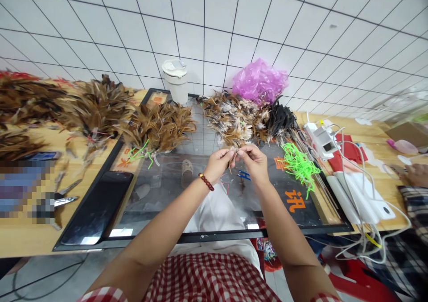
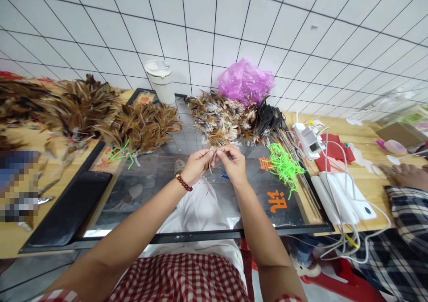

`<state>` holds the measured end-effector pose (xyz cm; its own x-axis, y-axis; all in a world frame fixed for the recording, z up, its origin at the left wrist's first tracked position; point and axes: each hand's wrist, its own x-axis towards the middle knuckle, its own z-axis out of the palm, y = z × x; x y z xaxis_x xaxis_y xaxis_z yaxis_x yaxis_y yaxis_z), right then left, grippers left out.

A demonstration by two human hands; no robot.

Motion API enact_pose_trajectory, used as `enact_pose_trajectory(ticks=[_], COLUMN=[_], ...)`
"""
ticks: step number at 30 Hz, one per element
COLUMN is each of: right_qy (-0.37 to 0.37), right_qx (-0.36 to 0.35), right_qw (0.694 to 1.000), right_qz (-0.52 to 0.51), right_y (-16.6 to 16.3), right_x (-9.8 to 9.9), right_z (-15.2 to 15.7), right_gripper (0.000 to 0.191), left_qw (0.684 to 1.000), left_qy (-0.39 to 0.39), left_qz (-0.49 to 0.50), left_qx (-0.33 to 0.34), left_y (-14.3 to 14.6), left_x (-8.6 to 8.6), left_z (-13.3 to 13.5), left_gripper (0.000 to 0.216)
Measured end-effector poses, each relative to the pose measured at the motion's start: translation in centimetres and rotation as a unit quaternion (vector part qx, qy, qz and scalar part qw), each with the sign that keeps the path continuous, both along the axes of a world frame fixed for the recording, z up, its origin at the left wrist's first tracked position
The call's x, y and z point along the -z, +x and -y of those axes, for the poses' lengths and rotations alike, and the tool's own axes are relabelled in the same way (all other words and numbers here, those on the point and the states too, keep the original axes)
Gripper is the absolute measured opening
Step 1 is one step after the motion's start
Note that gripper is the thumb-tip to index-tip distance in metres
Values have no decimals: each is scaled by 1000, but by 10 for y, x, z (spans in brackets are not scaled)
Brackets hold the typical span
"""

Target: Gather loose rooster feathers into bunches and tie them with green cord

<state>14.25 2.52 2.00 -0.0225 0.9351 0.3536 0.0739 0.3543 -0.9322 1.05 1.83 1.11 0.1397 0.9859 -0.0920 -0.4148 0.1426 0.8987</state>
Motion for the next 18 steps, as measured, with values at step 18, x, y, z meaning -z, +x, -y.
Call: enact_pose_trajectory(ticks=[18], right_qy=[-154], right_qx=[-128], right_qw=[976], right_qz=[-89], right_y=[-5], right_x=[-6], right_z=[2], right_gripper=[33], left_qw=[997], left_qy=[48], left_qz=[-25], left_qx=[48], left_y=[-2], left_x=[3], left_z=[2], left_gripper=[38])
